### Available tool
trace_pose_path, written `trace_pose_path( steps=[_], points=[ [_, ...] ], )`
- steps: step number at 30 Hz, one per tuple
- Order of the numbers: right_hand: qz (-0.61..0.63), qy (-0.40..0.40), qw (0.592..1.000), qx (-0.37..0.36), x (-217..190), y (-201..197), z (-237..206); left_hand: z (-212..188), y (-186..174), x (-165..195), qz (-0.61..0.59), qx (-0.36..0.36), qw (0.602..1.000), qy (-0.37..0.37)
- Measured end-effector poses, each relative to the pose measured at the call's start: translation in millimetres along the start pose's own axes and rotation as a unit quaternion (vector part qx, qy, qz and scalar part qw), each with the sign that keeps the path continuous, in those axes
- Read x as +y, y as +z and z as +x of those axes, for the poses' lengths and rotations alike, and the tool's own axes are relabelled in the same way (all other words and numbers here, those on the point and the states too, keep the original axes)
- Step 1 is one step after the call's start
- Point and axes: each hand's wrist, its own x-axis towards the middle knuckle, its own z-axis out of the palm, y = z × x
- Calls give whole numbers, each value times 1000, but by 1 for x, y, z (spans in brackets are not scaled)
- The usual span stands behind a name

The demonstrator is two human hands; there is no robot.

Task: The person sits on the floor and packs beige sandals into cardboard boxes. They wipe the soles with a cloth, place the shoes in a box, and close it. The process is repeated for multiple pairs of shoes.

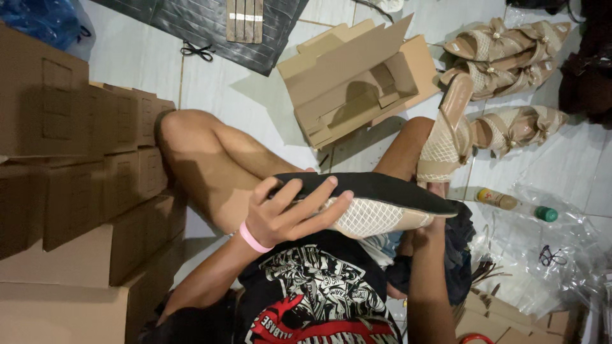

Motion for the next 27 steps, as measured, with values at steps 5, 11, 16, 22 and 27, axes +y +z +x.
trace_pose_path(
  steps=[5, 11, 16, 22, 27],
  points=[
    [172, 101, 980, 23, 0, -6, -4, -31, 28, 9, -210, -135, 950, -188],
    [240, 105, 964, -50, -7, 3, -1, -63, 123, 66, -638, 1, 531, -558],
    [248, 88, 963, -65, -14, 10, -3, -44, 194, 98, -761, 47, 304, -571],
    [266, 105, 957, -52, -9, 2, -4, -30, 199, 64, -455, -222, 776, -376],
    [341, 106, 926, -126, -21, 11, -7, -9, 209, -2, -114, -200, 957, -175]
  ],
)
